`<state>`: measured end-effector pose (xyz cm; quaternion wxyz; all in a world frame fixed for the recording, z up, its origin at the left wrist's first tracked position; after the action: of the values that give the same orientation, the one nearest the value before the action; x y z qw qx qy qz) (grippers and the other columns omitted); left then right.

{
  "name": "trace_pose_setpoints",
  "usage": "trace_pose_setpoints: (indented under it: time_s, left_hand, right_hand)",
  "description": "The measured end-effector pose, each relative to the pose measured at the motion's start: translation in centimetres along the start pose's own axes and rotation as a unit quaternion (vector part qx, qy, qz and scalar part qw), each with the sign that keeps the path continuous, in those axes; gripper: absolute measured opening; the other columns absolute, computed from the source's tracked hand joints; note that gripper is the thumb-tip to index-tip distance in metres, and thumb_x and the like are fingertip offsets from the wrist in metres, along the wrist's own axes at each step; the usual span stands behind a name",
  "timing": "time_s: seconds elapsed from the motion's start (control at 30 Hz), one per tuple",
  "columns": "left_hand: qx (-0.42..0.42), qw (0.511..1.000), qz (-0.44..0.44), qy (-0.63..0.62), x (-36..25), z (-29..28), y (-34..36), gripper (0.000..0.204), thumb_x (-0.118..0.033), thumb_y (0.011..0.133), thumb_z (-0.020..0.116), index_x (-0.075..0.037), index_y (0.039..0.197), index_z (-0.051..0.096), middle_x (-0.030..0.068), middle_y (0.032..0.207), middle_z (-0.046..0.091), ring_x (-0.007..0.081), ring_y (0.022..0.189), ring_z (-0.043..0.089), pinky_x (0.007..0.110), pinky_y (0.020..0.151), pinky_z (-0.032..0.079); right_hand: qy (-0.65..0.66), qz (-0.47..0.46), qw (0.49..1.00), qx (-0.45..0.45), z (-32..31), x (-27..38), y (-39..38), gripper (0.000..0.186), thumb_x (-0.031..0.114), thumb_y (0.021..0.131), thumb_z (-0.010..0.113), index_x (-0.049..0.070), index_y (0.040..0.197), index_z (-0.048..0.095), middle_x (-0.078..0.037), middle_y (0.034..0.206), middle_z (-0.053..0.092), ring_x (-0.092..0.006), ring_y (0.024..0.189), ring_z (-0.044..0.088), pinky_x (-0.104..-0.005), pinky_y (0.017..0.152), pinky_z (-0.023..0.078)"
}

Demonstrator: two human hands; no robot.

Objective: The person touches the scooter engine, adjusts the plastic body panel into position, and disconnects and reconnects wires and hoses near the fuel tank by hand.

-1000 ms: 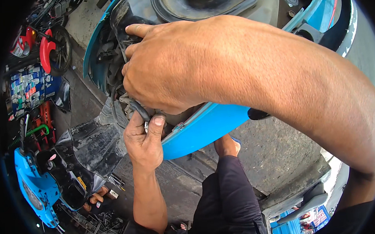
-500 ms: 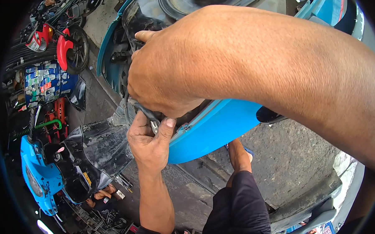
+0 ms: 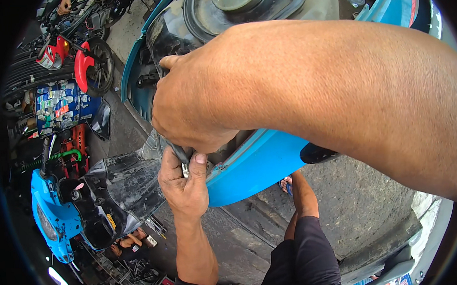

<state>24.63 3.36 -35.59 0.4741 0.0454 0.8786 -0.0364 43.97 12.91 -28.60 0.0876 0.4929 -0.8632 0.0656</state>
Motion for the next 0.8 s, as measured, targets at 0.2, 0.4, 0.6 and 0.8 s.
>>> trace_pose_setpoints:
  time_s: [0.2,0.4,0.6,0.8]
  left_hand:
    - [0.027,0.995,-0.034,-0.086,0.0,-0.7,0.4,0.028,-0.022,0.099,0.073,0.003,0.099,0.062,0.0071,0.071,0.064,0.0146,0.064,0.058,0.032,0.06,0.049]
    - [0.14,0.929,-0.167,-0.301,0.4,-1.1,1.2,0.028,-0.021,0.101,0.071,0.002,0.114,0.064,0.0022,0.083,0.066,0.0069,0.072,0.056,0.023,0.068,0.044]
    - [0.007,0.999,0.036,0.009,-1.0,0.2,0.2,0.024,-0.016,0.096,0.074,0.004,0.101,0.062,0.0095,0.07,0.066,0.0167,0.063,0.067,0.032,0.058,0.052]
    - [0.02,0.999,0.022,0.018,-0.5,-0.5,0.2,0.027,-0.016,0.096,0.075,0.006,0.104,0.062,0.0099,0.072,0.068,0.0156,0.065,0.068,0.032,0.06,0.052]
  right_hand:
    - [0.028,-0.029,0.998,-0.04,0.6,-1.1,0.3,0.024,0.021,0.089,0.073,0.011,0.109,0.081,-0.007,0.127,0.072,-0.0234,0.132,0.059,-0.0521,0.13,0.024]
    - [0.07,-0.026,0.997,-0.002,0.9,-1.6,0.5,0.022,0.02,0.088,0.074,0.011,0.107,0.081,-0.006,0.125,0.073,-0.0221,0.13,0.06,-0.0531,0.131,0.024]
    - [0.085,-0.047,0.995,0.006,1.9,-2.0,0.8,0.026,0.026,0.09,0.07,0.013,0.109,0.08,-0.004,0.127,0.072,-0.0227,0.13,0.06,-0.054,0.13,0.022]
    - [0.094,-0.051,0.994,0.005,2.6,-2.0,0.6,0.028,0.03,0.088,0.07,0.016,0.109,0.081,-0.002,0.132,0.071,-0.0223,0.132,0.059,-0.0536,0.13,0.019]
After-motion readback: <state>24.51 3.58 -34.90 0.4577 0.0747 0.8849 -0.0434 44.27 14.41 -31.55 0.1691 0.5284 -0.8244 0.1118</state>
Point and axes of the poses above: each hand's wrist, its own y-axis towards the middle knuckle, its own z-axis out of the palm, x = y × z, the point moved 1 cm from there along y, towards the middle knuckle
